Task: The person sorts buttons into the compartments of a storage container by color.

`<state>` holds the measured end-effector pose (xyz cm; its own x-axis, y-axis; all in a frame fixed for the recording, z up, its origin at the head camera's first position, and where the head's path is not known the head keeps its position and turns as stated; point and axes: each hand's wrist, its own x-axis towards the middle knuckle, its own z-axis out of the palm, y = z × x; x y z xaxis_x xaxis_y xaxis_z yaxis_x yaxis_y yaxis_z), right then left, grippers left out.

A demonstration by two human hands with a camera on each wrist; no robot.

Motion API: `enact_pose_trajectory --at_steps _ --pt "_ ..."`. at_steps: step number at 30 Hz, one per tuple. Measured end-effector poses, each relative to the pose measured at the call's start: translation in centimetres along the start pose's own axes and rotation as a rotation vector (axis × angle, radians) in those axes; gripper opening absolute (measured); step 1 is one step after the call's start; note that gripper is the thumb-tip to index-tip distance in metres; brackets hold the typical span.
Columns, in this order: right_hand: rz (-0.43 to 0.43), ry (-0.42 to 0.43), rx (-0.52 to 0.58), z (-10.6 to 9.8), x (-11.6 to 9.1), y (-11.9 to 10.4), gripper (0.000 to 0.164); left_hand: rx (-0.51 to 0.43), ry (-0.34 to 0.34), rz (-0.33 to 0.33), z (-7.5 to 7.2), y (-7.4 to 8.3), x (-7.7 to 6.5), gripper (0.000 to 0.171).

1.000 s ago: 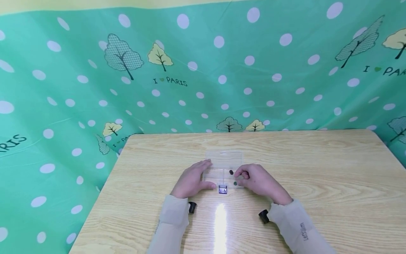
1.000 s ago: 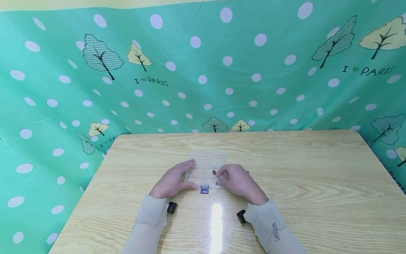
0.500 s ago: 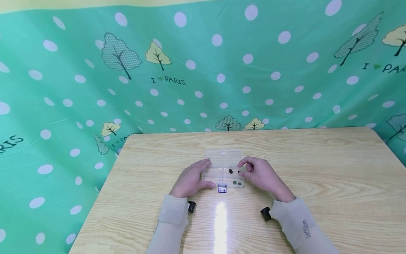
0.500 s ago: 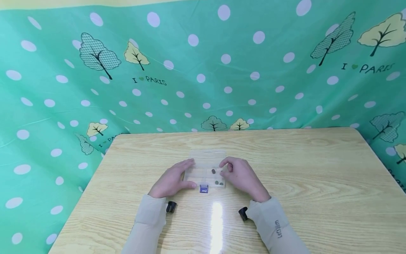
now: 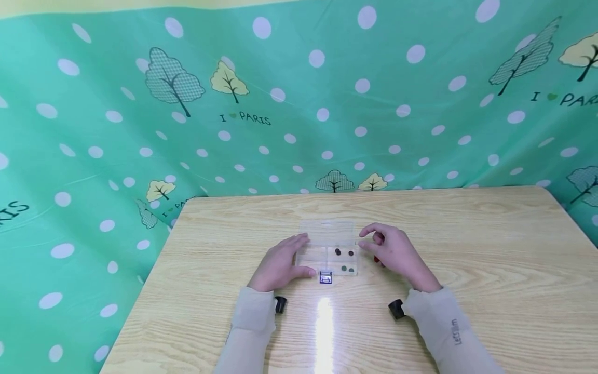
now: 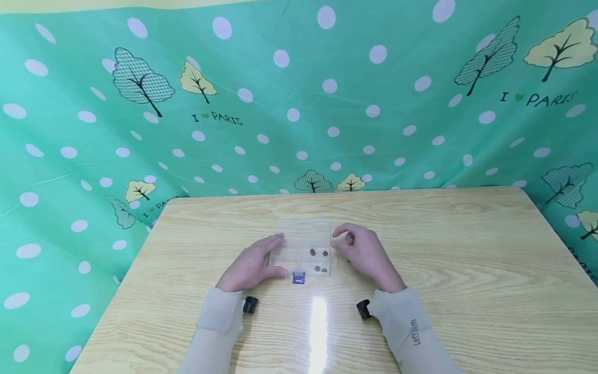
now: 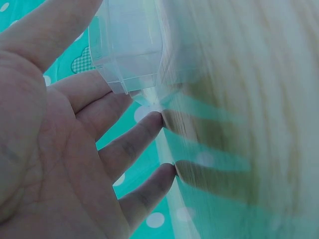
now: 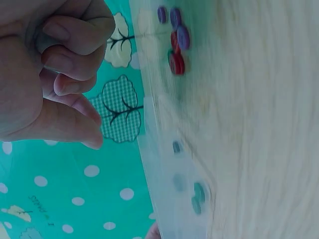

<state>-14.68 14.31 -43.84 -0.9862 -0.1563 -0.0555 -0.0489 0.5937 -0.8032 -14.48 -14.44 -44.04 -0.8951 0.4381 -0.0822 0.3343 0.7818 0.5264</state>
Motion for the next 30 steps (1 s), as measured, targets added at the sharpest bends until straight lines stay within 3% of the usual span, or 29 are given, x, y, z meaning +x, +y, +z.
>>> enact_pose_trajectory --at_steps 15,30 --pt "0.013 -0.029 -0.003 -1.5 -0.3 1.7 0.015 -0.004 -0.009 -0.01 0.0 -0.1 0.0 0.083" --pt "0.019 -0.092 -0.074 -1.5 -0.2 2.7 0.008 0.003 -0.005 -0.004 0.1 -0.1 0.0 0.083"
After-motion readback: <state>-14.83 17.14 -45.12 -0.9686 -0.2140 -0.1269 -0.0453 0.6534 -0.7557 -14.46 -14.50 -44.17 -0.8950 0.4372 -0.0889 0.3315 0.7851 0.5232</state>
